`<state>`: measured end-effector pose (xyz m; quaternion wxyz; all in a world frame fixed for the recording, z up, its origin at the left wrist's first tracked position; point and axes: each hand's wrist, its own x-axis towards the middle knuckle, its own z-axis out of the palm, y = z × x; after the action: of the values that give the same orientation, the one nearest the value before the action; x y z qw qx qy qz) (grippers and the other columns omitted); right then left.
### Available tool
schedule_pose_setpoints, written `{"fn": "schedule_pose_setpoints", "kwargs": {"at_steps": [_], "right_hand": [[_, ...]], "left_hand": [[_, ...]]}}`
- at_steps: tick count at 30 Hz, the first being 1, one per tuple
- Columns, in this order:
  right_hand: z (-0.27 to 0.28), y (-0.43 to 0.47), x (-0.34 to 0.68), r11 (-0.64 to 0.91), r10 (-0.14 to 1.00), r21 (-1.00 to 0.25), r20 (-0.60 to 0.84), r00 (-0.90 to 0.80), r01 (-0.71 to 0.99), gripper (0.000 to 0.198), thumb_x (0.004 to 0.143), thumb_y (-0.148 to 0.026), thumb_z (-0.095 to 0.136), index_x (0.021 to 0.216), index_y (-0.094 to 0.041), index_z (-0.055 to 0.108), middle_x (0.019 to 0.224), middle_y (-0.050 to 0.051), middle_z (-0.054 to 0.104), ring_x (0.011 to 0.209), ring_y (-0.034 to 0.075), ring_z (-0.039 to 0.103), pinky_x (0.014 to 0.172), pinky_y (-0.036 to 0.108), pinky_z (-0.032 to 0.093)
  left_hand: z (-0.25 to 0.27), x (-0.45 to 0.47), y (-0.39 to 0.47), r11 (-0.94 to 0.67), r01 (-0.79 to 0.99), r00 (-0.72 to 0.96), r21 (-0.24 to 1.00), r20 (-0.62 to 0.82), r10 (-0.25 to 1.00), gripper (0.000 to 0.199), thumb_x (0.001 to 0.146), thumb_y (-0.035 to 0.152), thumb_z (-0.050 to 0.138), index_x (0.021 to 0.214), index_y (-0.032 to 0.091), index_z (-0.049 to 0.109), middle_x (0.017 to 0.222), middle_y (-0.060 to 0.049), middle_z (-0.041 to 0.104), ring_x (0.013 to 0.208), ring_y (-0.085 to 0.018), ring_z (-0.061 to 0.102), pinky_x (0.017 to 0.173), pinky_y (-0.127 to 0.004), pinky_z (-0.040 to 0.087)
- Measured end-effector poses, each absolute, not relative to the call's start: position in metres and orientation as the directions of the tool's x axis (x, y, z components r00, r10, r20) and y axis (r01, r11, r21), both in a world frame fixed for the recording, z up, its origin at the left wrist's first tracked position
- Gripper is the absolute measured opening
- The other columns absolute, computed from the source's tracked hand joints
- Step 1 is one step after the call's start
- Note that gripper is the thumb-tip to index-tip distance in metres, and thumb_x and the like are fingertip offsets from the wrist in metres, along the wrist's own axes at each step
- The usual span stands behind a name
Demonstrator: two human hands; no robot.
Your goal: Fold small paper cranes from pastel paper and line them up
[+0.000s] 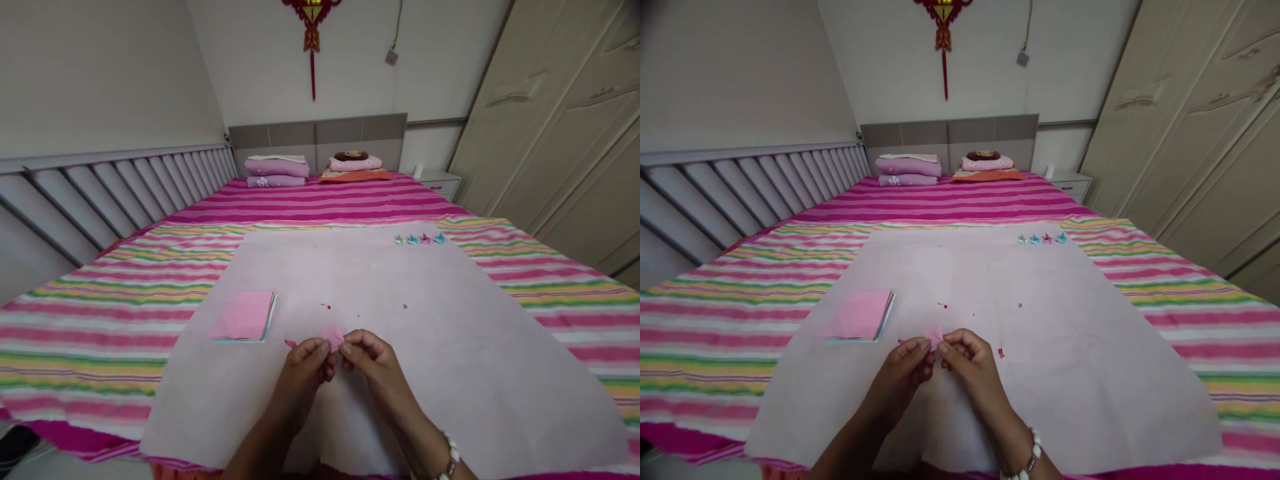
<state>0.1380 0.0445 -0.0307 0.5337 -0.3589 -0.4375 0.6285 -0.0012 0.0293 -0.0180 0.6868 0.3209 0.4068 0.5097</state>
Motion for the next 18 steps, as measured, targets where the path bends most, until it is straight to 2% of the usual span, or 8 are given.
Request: {"fn": "schedule_pose_setpoints", "kwargs": {"at_steps": [3,6,8,10,12,14,16,18], "right_hand": [[-0.029,0.047,0.145,-0.051,0.965,-0.92,0.056,-0.257,-0.389,0.031,0.07,-0.038,0.075,0.095,-0.021,0.07,0.079,0.003,0.067,0.072,0.015,0.057,0.068,0.027,0.043],[-0.025,0.047,0.147,-0.071,0.934,-0.913,0.081,-0.347,-0.403,0.04,0.069,-0.035,0.076,0.105,-0.023,0.067,0.097,0.005,0.068,0.091,0.019,0.058,0.081,0.029,0.043],[-0.023,0.046,0.146,-0.086,0.908,-0.913,0.093,-0.409,-0.398,0.033,0.072,-0.033,0.075,0.102,-0.023,0.068,0.093,0.004,0.069,0.088,0.018,0.06,0.08,0.029,0.044],[-0.021,0.044,0.144,-0.087,0.897,-0.909,0.107,-0.43,-0.407,0.019,0.075,-0.031,0.072,0.091,-0.022,0.069,0.081,0.002,0.068,0.076,0.015,0.06,0.072,0.026,0.045],[-0.02,0.044,0.142,-0.073,0.902,-0.903,0.121,-0.414,-0.423,0.01,0.076,-0.029,0.071,0.077,-0.019,0.068,0.071,0.0,0.065,0.066,0.013,0.058,0.064,0.024,0.044],[-0.019,0.044,0.142,-0.079,0.91,-0.898,0.113,-0.4,-0.432,0.012,0.076,-0.028,0.071,0.071,-0.018,0.067,0.063,-0.001,0.063,0.057,0.011,0.056,0.057,0.023,0.042],[-0.019,0.046,0.143,-0.086,0.93,-0.9,0.081,-0.358,-0.427,0.014,0.074,-0.028,0.072,0.068,-0.017,0.067,0.06,-0.001,0.062,0.053,0.011,0.054,0.055,0.023,0.041],[-0.02,0.046,0.143,-0.086,0.96,-0.91,0.032,-0.277,-0.406,0.015,0.07,-0.029,0.076,0.066,-0.016,0.068,0.059,-0.001,0.063,0.054,0.01,0.054,0.056,0.022,0.041]], "left_hand": [[-0.011,-0.008,0.027,0.45,-0.57,0.386,0.687,-0.26,0.885,0.019,0.079,0.026,0.064,0.068,0.011,0.059,0.059,0.003,0.05,0.048,-0.003,0.041,0.048,-0.016,0.03],[-0.007,-0.012,0.023,0.641,-0.594,0.606,0.485,-0.253,0.754,0.013,0.083,0.022,0.057,0.077,0.011,0.06,0.06,0.005,0.045,0.045,-0.003,0.036,0.046,-0.016,0.027],[-0.007,-0.012,0.022,0.721,-0.577,0.689,0.384,-0.245,0.682,0.011,0.082,0.021,0.057,0.082,0.01,0.06,0.059,0.005,0.043,0.045,-0.003,0.035,0.045,-0.016,0.026],[-0.009,-0.01,0.021,0.754,-0.558,0.719,0.346,-0.253,0.648,0.012,0.078,0.022,0.059,0.081,0.01,0.06,0.059,0.005,0.044,0.044,-0.003,0.035,0.044,-0.016,0.025],[-0.01,-0.009,0.022,0.763,-0.518,0.713,0.387,-0.298,0.635,0.012,0.075,0.023,0.061,0.074,0.011,0.059,0.059,0.005,0.044,0.043,-0.003,0.035,0.044,-0.016,0.025],[-0.01,-0.007,0.023,0.732,-0.449,0.65,0.512,-0.375,0.661,0.016,0.076,0.027,0.06,0.072,0.011,0.059,0.06,0.003,0.048,0.045,-0.004,0.04,0.045,-0.017,0.028],[-0.009,-0.007,0.025,0.597,-0.395,0.473,0.698,-0.403,0.784,0.02,0.077,0.032,0.059,0.075,0.012,0.062,0.068,-0.001,0.055,0.054,-0.007,0.049,0.051,-0.018,0.034],[-0.008,-0.007,0.027,0.385,-0.358,0.234,0.851,-0.317,0.919,0.024,0.078,0.037,0.061,0.081,0.014,0.065,0.076,-0.003,0.06,0.067,-0.012,0.055,0.059,-0.022,0.039]]}}
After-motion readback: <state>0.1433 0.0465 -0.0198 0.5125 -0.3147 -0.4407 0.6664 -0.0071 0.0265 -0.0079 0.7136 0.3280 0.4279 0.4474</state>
